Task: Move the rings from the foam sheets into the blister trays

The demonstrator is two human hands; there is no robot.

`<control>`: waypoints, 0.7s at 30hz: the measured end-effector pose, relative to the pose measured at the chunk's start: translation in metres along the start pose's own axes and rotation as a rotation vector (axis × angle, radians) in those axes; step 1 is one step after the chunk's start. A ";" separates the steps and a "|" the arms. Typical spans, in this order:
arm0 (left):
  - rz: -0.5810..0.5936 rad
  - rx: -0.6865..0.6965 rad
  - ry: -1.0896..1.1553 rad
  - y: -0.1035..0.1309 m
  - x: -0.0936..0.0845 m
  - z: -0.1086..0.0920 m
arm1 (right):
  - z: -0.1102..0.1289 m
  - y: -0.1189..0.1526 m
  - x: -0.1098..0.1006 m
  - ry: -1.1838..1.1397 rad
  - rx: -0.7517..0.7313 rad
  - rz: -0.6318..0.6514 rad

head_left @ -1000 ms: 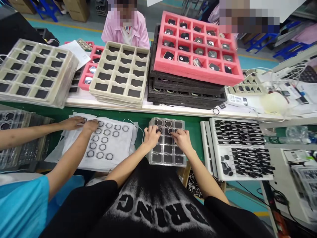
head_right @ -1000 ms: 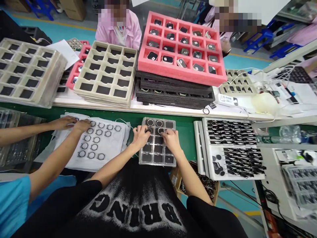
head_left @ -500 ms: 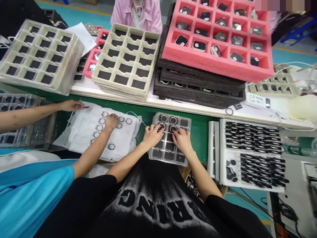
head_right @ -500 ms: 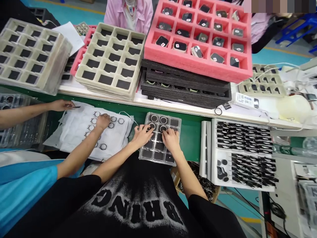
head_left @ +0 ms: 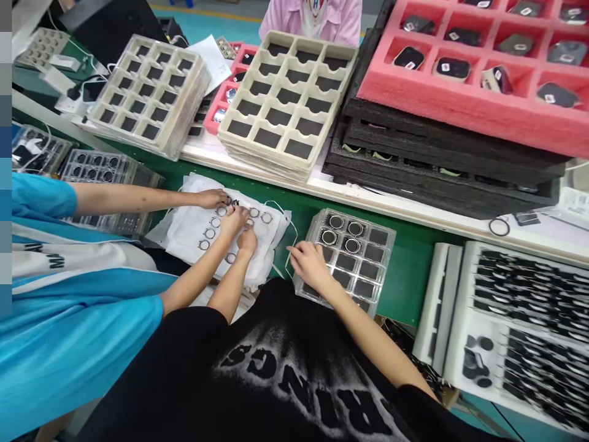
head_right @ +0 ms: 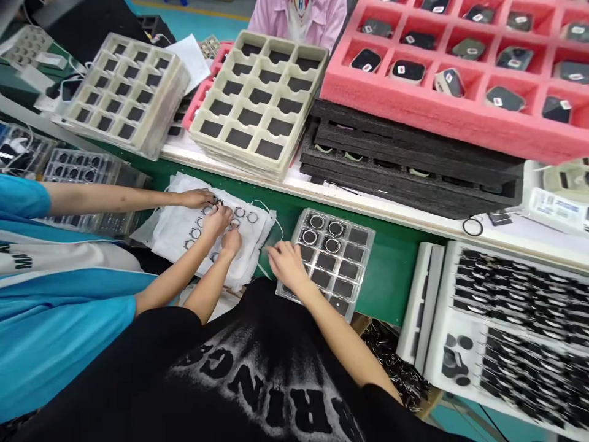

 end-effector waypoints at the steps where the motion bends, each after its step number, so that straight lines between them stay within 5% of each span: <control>1: -0.006 -0.003 0.006 -0.002 -0.001 0.000 | 0.008 -0.017 0.006 0.007 -0.010 0.060; 6: 0.033 -0.014 0.037 0.007 -0.007 0.021 | 0.022 -0.098 0.045 0.015 0.131 0.302; 11: 0.101 -0.066 0.026 0.021 -0.060 0.118 | 0.010 -0.156 0.086 -0.014 0.295 0.292; 13: 0.145 -0.044 0.032 0.019 -0.073 0.137 | 0.004 -0.169 0.103 -0.007 0.320 0.289; 16: 0.079 -0.011 -0.006 0.000 -0.055 0.109 | -0.001 -0.178 0.121 -0.001 0.313 0.289; 21: 0.135 0.097 -0.029 -0.046 0.018 0.031 | -0.003 -0.179 0.123 -0.043 0.284 0.256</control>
Point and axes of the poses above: each hand's wrist, its own y-axis away from the middle knuckle, its own x-axis out of the palm, z = x × y, the point moved 4 cm from there along -y, towards the middle knuckle, and after that the axes turned 1 degree about x, right-handed, at the moved point
